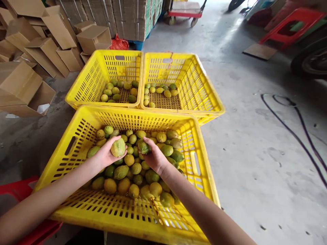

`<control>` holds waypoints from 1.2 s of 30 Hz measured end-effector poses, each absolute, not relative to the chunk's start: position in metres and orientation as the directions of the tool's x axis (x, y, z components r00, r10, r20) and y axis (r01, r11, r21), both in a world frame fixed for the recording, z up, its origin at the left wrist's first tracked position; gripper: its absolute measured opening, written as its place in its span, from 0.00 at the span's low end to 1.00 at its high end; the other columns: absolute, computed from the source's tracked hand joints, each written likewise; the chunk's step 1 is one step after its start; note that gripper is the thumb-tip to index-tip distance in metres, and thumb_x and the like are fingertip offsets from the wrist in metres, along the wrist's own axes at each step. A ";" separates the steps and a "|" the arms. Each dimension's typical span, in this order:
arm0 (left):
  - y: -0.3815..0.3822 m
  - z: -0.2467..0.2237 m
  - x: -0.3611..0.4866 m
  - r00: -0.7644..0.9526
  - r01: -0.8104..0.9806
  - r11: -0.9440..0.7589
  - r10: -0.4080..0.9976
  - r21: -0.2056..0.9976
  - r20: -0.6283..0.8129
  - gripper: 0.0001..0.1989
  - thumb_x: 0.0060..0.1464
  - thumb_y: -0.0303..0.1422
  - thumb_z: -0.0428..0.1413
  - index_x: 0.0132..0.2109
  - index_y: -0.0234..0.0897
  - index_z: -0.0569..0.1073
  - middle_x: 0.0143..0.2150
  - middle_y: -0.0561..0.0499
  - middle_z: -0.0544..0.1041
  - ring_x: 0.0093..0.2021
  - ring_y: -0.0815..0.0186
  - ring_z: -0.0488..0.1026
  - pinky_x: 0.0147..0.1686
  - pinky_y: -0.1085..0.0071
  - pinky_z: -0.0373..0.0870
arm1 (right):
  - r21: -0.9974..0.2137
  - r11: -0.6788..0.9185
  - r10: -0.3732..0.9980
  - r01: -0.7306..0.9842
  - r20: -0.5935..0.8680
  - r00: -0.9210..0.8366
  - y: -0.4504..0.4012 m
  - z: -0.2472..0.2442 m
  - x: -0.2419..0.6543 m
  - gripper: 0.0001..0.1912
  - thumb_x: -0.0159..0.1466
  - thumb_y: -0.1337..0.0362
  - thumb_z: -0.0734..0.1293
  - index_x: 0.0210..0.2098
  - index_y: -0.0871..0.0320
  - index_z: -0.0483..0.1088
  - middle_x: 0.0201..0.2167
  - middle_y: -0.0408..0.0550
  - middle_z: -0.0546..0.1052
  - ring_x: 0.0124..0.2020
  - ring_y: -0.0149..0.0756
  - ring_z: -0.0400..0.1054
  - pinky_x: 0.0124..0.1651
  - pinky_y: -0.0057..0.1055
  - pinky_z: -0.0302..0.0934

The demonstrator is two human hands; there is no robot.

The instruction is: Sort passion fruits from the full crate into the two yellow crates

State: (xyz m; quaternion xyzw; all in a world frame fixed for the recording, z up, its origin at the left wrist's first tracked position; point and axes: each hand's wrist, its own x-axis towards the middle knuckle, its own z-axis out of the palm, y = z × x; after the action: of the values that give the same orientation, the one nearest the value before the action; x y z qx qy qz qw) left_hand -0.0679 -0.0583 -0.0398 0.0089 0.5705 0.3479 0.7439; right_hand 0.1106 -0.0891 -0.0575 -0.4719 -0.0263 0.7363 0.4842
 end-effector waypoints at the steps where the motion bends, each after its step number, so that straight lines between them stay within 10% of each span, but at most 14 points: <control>1: -0.058 -0.039 -0.069 0.102 -0.504 0.759 0.526 0.412 -0.845 0.06 0.60 0.31 0.62 0.41 0.37 0.72 0.33 0.50 0.77 0.31 0.66 0.78 0.32 0.69 0.80 | -0.503 -0.522 0.742 -0.689 -0.667 -0.074 -0.089 -0.057 0.110 0.17 0.52 0.59 0.78 0.36 0.53 0.68 0.31 0.40 0.76 0.35 0.36 0.73 0.34 0.30 0.69; 8: -0.057 -0.038 -0.071 0.090 -0.393 0.803 0.518 0.448 -0.850 0.06 0.61 0.30 0.60 0.36 0.35 0.70 0.28 0.54 0.74 0.24 0.70 0.73 0.23 0.76 0.72 | -0.425 -0.588 0.657 -0.688 -0.747 -0.101 -0.090 -0.052 0.109 0.08 0.66 0.58 0.67 0.38 0.56 0.68 0.29 0.44 0.77 0.30 0.34 0.71 0.34 0.30 0.68; 14: -0.059 -0.038 -0.065 0.236 -0.308 0.892 0.408 0.330 -0.882 0.10 0.66 0.35 0.54 0.38 0.33 0.72 0.32 0.47 0.77 0.28 0.63 0.77 0.29 0.67 0.79 | -0.442 -0.641 0.660 -0.627 -0.734 -0.158 -0.090 -0.056 0.108 0.22 0.74 0.54 0.51 0.34 0.58 0.68 0.26 0.50 0.76 0.23 0.31 0.64 0.23 0.24 0.55; 24: -0.062 -0.037 -0.066 0.030 -0.235 0.808 0.561 0.540 -0.827 0.05 0.58 0.28 0.64 0.38 0.33 0.75 0.33 0.50 0.77 0.30 0.68 0.75 0.31 0.70 0.79 | -0.435 -0.593 0.658 -0.678 -0.747 -0.096 -0.095 -0.056 0.102 0.05 0.68 0.62 0.64 0.41 0.56 0.70 0.33 0.44 0.77 0.30 0.32 0.72 0.31 0.27 0.68; 36: -0.061 -0.038 -0.065 0.114 -0.404 0.853 0.406 0.331 -0.907 0.10 0.65 0.36 0.55 0.37 0.35 0.70 0.32 0.47 0.75 0.30 0.62 0.76 0.31 0.64 0.81 | -0.412 -0.682 0.591 -0.604 -0.797 -0.124 -0.096 -0.055 0.100 0.18 0.73 0.56 0.56 0.36 0.61 0.69 0.28 0.53 0.77 0.28 0.34 0.73 0.26 0.23 0.65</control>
State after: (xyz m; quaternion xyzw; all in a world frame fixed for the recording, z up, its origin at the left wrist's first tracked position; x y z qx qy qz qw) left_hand -0.0647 -0.0613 -0.0379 0.0009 0.6078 0.2710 0.7464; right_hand 0.0996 -0.0963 -0.0546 -0.5283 0.0060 0.7496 0.3987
